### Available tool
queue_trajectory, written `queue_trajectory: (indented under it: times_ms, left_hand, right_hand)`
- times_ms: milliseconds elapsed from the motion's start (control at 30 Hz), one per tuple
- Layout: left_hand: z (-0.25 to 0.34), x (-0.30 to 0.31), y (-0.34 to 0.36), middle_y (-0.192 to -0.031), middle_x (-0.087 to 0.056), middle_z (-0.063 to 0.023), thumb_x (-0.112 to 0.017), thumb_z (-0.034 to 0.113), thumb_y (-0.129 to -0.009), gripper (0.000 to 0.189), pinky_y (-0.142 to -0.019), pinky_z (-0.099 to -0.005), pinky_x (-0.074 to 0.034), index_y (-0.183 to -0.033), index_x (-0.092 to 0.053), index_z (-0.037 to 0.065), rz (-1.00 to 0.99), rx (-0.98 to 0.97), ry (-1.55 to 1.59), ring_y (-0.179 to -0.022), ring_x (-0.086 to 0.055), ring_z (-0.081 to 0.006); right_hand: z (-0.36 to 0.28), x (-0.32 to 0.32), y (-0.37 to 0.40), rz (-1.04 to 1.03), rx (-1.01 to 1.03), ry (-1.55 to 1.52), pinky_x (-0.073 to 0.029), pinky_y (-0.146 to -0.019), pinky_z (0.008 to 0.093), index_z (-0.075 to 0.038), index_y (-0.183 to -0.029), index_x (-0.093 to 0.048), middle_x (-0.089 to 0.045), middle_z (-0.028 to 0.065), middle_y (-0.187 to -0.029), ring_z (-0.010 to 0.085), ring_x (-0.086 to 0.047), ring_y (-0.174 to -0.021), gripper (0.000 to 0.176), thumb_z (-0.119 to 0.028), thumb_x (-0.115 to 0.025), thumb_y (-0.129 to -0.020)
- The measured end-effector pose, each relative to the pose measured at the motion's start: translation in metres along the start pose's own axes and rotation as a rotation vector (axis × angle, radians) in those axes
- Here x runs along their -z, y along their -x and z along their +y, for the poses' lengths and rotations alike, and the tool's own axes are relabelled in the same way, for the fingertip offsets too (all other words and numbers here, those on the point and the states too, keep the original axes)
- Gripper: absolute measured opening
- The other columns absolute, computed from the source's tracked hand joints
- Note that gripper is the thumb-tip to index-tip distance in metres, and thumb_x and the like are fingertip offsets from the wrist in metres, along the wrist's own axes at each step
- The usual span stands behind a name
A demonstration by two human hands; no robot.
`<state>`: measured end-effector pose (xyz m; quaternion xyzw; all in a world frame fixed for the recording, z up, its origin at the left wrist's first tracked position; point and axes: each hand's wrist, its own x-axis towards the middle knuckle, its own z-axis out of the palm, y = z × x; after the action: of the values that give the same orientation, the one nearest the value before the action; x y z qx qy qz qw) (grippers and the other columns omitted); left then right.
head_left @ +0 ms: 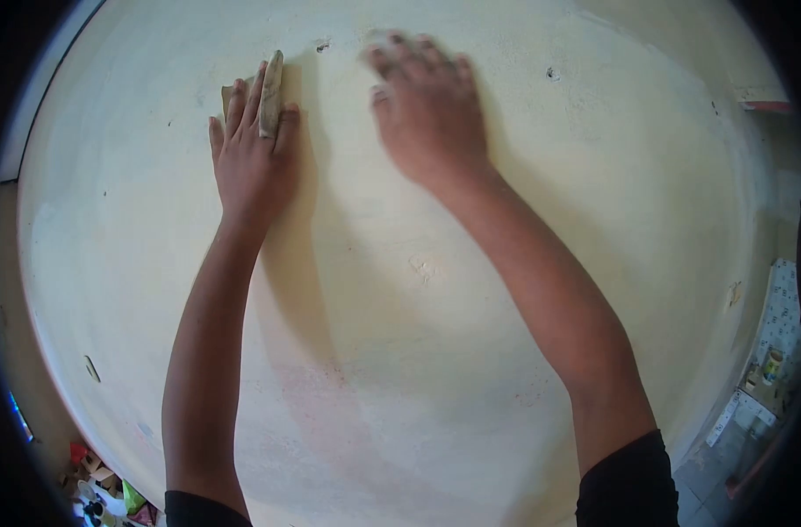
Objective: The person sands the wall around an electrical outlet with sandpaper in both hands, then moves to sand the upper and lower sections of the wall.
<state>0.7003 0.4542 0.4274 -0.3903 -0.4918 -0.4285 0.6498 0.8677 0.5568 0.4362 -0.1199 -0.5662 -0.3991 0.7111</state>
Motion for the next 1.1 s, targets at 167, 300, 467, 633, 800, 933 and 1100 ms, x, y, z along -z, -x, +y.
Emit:
queue_trajectory:
  times_ms: [167,300,467,633,800,933,1100]
  left_hand:
    - [-0.006,0.013,-0.005,-0.146,-0.032,-0.0062,-0.033,0.042,-0.095,0.055,-0.112,-0.0456,-0.01,-0.142,-0.031,0.014,-0.061,-0.008,0.002,-0.14,-0.019,-0.0225]
    - [-0.008,0.009,-0.004,-0.146,-0.033,-0.011,-0.035,0.039,-0.096,0.05,-0.111,-0.0482,-0.014,-0.139,-0.035,0.014,0.018,-0.06,-0.001,-0.139,-0.02,-0.0251]
    - [-0.035,-0.009,-0.023,-0.145,-0.034,-0.002,-0.034,0.04,-0.095,0.051,-0.112,-0.0516,-0.01,-0.143,-0.03,0.023,0.046,-0.203,-0.271,-0.139,-0.022,-0.0229]
    - [-0.043,-0.021,-0.049,-0.146,-0.034,-0.0011,-0.034,0.042,-0.095,0.052,-0.111,-0.0522,-0.011,-0.144,-0.028,0.025,0.055,-0.1,-0.254,-0.139,-0.02,-0.022]
    - [-0.026,-0.013,-0.064,-0.146,-0.034,-0.0002,-0.033,0.043,-0.094,0.054,-0.111,-0.0516,-0.011,-0.144,-0.026,0.025,0.043,0.055,-0.031,-0.139,-0.02,-0.0219]
    - [-0.027,-0.005,-0.042,-0.147,-0.032,0.0015,-0.033,0.04,-0.095,0.051,-0.111,-0.0517,-0.011,-0.144,-0.027,0.025,0.021,-0.062,-0.059,-0.139,-0.02,-0.0229]
    - [0.002,0.003,-0.001,-0.147,-0.031,0.002,-0.032,0.039,-0.096,0.049,-0.112,-0.0498,-0.01,-0.143,-0.028,0.025,-0.017,-0.173,-0.033,-0.139,-0.02,-0.0227]
  right_hand:
    - [0.028,-0.008,-0.043,0.026,-0.134,0.039,-0.023,-0.107,0.0526,-0.016,-0.126,-0.052,-0.047,0.0024,-0.136,0.0223,-0.038,-0.13,0.039,-0.03,-0.043,-0.09]
    - [0.002,-0.008,-0.008,0.044,-0.078,-0.002,-0.02,-0.109,0.0521,-0.015,-0.128,-0.051,-0.044,0.0065,-0.138,0.0266,-0.036,-0.131,0.041,-0.028,-0.043,-0.09]
    - [0.012,-0.008,-0.036,-0.05,0.003,-0.03,-0.023,-0.108,0.052,-0.015,-0.129,-0.049,-0.043,0.005,-0.139,0.024,-0.037,-0.13,0.041,-0.028,-0.044,-0.09]
    - [0.03,-0.013,-0.02,0.043,-0.124,0.047,-0.022,-0.108,0.0519,-0.015,-0.127,-0.05,-0.044,0.0065,-0.137,0.026,-0.037,-0.13,0.04,-0.027,-0.043,-0.09]
    - [0.001,-0.002,0.005,-0.021,0.139,-0.097,-0.023,-0.107,0.051,-0.014,-0.129,-0.048,-0.042,0.0094,-0.139,0.0257,-0.036,-0.13,0.042,-0.028,-0.045,-0.089]
    - [0.052,0.026,-0.022,-0.222,-0.347,0.191,-0.016,-0.114,0.0426,-0.003,-0.14,-0.03,-0.033,0.0129,-0.145,0.025,-0.027,-0.136,0.048,-0.026,-0.034,-0.098]
    - [0.036,0.027,0.034,-0.061,-0.007,0.066,-0.023,-0.108,0.0508,-0.016,-0.13,-0.047,-0.039,0.0065,-0.141,0.0282,-0.035,-0.131,0.041,-0.027,-0.046,-0.091]
